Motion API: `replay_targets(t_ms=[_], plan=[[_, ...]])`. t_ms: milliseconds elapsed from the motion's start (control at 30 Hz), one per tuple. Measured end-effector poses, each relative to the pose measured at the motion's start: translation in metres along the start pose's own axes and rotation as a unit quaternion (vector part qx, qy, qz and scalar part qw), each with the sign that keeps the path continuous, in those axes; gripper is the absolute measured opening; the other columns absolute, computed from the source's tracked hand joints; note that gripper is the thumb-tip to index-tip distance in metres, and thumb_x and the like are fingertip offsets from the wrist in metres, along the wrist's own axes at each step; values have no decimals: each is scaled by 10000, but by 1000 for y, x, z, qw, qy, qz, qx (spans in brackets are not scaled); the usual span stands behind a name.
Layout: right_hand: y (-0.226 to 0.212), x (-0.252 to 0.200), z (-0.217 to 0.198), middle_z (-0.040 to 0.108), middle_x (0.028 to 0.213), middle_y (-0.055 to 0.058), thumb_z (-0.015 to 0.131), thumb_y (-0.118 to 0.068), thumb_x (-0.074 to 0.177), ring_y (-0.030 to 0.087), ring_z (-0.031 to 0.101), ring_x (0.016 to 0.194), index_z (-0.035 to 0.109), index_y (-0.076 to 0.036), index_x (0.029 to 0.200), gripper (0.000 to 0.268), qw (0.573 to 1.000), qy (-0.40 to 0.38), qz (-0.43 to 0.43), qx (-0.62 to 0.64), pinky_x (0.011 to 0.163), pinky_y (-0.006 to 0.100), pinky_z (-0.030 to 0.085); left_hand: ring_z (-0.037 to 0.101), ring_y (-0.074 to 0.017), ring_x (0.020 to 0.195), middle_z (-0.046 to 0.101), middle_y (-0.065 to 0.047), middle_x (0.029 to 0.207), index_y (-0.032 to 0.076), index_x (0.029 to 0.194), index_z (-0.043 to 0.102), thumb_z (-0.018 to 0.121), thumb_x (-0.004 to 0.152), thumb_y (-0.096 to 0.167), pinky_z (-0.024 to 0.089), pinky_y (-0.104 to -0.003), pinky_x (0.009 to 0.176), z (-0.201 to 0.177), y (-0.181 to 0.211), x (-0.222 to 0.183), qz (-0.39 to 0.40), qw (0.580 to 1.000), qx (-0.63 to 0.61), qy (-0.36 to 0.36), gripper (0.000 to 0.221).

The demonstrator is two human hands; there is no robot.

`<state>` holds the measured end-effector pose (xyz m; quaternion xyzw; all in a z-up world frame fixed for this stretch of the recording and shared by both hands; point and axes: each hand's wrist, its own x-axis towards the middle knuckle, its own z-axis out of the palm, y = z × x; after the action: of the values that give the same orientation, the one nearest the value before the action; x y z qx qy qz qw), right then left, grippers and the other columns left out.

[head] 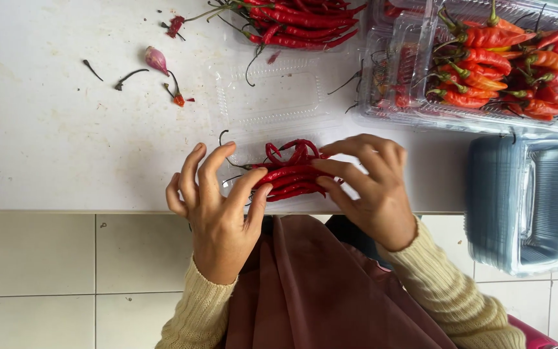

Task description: The person picks up red chilis from a table and places them into a small clear plastic container one at a time until the container is full.

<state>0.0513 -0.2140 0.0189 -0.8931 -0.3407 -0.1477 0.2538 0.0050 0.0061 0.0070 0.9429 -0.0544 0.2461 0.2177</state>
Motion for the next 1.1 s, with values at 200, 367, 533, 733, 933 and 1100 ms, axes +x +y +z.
replay_targets(t_ms=[200, 367, 533, 733, 933, 1100], plan=[[13, -35, 7, 648, 1259, 20, 758, -150, 1000, 286, 548, 1160, 708, -257, 1105, 158, 995, 43, 70, -53, 928, 453, 333, 478, -365, 1337, 606, -49, 1291, 264, 915, 702, 694, 994, 280, 255, -538, 1046, 5, -1, -1, -10, 1000, 6, 11, 81], [9, -37, 12, 631, 1291, 73, 652, -257, 1037, 325, 531, 1212, 692, -230, 1178, 148, 994, 61, 71, -52, 987, 460, 318, 471, -373, 1348, 603, -56, 1314, 282, 926, 711, 701, 991, 249, 263, -546, 1042, 5, 2, 1, -11, 1000, 24, 1, 73], [12, -34, 19, 617, 1316, 66, 630, -312, 1045, 346, 526, 1234, 708, -225, 1197, 193, 993, 56, 68, -84, 982, 472, 313, 476, -371, 1341, 599, -58, 1308, 274, 929, 704, 675, 995, 288, 264, -550, 1032, 2, 1, 3, -7, 1000, 24, 3, 73], [11, -36, 23, 608, 1330, 75, 630, -303, 1041, 347, 520, 1242, 711, -233, 1183, 178, 993, 38, 74, -82, 983, 469, 308, 489, -355, 1330, 607, -53, 1280, 273, 879, 678, 705, 964, 215, 263, -527, 1032, 2, 0, 5, -9, 1000, 13, 3, 106], [10, -33, 21, 601, 1278, 179, 517, -320, 1065, 364, 506, 1181, 718, -95, 1138, 310, 994, 83, 49, -41, 1023, 465, 360, 449, -343, 1359, 584, -26, 1317, 292, 889, 698, 730, 927, 329, 232, -530, 1048, -15, -18, 27, 4, 1000, -21, -16, 62], [18, -43, 29, 619, 1233, 206, 442, -311, 1098, 367, 519, 1137, 697, -32, 1130, 379, 986, 152, 62, -19, 1025, 460, 395, 427, -409, 1345, 575, -71, 1366, 223, 928, 728, 728, 945, 260, 247, -570, 1044, -28, -83, 98, 44, 997, 36, 51, 40]])
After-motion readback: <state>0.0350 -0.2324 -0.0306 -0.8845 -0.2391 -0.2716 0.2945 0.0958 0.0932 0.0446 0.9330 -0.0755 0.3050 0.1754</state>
